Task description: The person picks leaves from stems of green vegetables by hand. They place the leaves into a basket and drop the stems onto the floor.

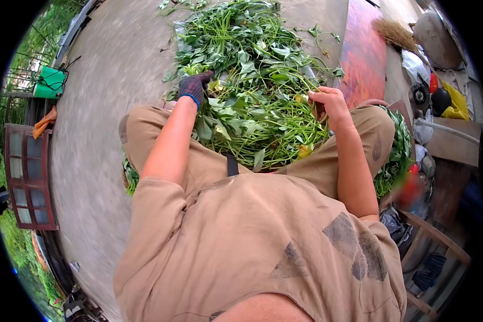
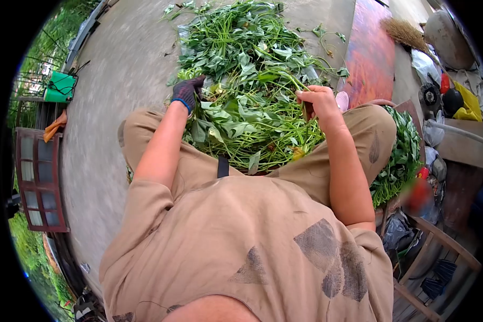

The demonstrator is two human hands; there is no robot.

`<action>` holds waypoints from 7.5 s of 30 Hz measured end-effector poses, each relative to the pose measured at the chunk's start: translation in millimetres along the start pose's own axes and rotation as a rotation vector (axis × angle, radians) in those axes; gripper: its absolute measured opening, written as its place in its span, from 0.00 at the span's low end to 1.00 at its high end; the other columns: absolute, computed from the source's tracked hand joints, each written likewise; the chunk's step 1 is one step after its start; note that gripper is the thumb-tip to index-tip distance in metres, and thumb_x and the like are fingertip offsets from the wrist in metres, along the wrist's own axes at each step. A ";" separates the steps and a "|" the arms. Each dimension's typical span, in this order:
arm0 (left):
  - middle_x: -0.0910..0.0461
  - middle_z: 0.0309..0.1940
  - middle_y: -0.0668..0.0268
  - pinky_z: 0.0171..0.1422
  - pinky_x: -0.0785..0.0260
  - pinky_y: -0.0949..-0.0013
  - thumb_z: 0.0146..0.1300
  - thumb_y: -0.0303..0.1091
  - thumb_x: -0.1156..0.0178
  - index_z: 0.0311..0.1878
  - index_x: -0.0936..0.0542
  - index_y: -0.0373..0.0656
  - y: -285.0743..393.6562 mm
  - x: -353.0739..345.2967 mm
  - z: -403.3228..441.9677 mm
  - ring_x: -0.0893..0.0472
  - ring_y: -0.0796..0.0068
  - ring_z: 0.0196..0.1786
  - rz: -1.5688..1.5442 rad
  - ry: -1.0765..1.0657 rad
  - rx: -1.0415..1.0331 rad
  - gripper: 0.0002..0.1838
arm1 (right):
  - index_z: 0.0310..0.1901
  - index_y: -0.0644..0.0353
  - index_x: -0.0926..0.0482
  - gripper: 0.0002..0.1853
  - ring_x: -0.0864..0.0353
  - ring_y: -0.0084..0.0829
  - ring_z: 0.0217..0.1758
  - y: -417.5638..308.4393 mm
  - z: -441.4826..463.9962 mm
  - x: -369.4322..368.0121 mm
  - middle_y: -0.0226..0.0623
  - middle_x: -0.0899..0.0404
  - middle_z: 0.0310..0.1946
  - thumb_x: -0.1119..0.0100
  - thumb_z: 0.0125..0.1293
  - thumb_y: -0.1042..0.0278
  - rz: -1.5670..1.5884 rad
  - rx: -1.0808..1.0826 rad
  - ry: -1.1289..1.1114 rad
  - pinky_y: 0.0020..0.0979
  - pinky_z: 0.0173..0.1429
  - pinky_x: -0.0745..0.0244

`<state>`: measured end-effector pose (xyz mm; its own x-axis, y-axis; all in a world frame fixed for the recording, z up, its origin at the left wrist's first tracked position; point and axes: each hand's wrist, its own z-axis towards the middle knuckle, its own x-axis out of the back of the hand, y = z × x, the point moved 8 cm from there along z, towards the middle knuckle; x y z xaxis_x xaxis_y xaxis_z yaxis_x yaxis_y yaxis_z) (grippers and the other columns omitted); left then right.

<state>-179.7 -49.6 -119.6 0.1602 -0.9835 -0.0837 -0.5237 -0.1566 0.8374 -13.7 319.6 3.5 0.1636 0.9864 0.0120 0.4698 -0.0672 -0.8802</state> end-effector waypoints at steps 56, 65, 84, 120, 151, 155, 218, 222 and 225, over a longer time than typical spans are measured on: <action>0.17 0.38 0.53 0.49 0.21 0.59 0.67 0.31 0.46 0.44 0.21 0.30 -38.7 -136.8 -141.4 0.16 0.60 0.38 -0.230 -0.715 0.202 0.12 | 0.27 0.65 0.24 0.09 0.39 0.21 0.13 2.3 -14.8 -86.0 0.29 0.31 0.17 0.45 0.64 0.72 0.300 -0.102 -0.499 0.28 0.20 0.37; 0.16 0.41 0.54 0.53 0.21 0.64 0.64 0.26 0.44 0.48 0.20 0.29 -32.5 -146.8 -153.7 0.16 0.64 0.43 -0.367 -0.720 0.155 0.13 | 0.31 0.65 0.24 0.07 0.36 0.22 0.13 8.2 -15.6 -85.4 0.29 0.33 0.17 0.47 0.65 0.71 0.343 -0.164 -0.490 0.27 0.18 0.36; 0.19 0.26 0.58 0.37 0.21 0.60 0.58 0.31 0.36 0.36 0.19 0.32 -31.6 -149.2 -164.3 0.18 0.63 0.27 -0.076 -0.795 0.245 0.10 | 0.41 0.61 0.18 0.10 0.23 0.23 0.23 31.6 23.8 -68.1 0.31 0.22 0.25 0.42 0.59 0.70 -0.216 0.089 -0.321 0.26 0.28 0.32; 0.15 0.38 0.68 0.49 0.29 0.72 0.43 0.28 0.26 0.46 0.16 0.38 10.3 -142.4 -181.7 0.20 0.77 0.38 0.325 -0.908 -0.140 0.23 | 0.46 0.70 0.21 0.11 0.19 0.29 0.26 -48.8 11.4 -64.5 0.41 0.18 0.32 0.46 0.63 0.78 0.235 0.052 -0.333 0.27 0.31 0.21; 0.17 0.40 0.53 0.62 0.29 0.54 0.58 0.35 0.39 0.46 0.20 0.30 -8.5 -161.0 -179.0 0.17 0.58 0.46 -0.310 -1.186 0.309 0.18 | 0.39 0.64 0.18 0.19 0.32 0.20 0.12 -15.1 60.6 2.2 0.29 0.27 0.16 0.31 0.56 0.55 -0.536 0.276 0.041 0.27 0.17 0.38; 0.18 0.48 0.54 0.60 0.27 0.59 0.58 0.29 0.38 0.55 0.23 0.30 -17.7 -165.0 -179.9 0.17 0.62 0.49 -0.248 -1.078 0.258 0.21 | 0.44 0.65 0.18 0.27 0.25 0.26 0.18 -23.5 47.9 -16.5 0.37 0.20 0.22 0.30 0.54 0.48 -0.575 0.270 0.147 0.31 0.24 0.30; 0.26 0.17 0.66 0.24 0.29 0.67 0.51 0.29 0.36 0.32 0.20 0.35 14.0 -143.4 -206.2 0.25 0.72 0.17 0.021 -0.863 -0.005 0.08 | 0.29 0.67 0.20 0.10 0.30 0.28 0.15 51.3 93.9 -23.9 0.34 0.26 0.18 0.33 0.59 0.69 -0.098 -0.157 0.416 0.34 0.19 0.29; 0.24 0.21 0.63 0.27 0.26 0.62 0.50 0.30 0.37 0.33 0.22 0.31 4.5 -124.2 -185.7 0.23 0.68 0.19 -0.170 -0.835 0.121 0.11 | 0.33 0.62 0.21 0.09 0.29 0.21 0.18 -5.2 96.2 9.7 0.28 0.26 0.19 0.43 0.68 0.67 0.275 0.157 0.123 0.27 0.27 0.27; 0.19 0.28 0.58 0.38 0.23 0.63 0.51 0.30 0.37 0.39 0.21 0.31 9.5 -131.2 -186.8 0.18 0.66 0.30 -0.121 -0.940 0.080 0.13 | 0.41 0.64 0.19 0.09 0.25 0.20 0.26 -27.4 75.4 -24.8 0.31 0.21 0.30 0.42 0.67 0.67 0.361 0.288 -0.085 0.21 0.29 0.28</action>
<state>-49.5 94.8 0.2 -0.5036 -0.6248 -0.5966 -0.6090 -0.2331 0.7581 -96.1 308.3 -8.4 0.1949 0.9171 -0.3478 0.1339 -0.3762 -0.9168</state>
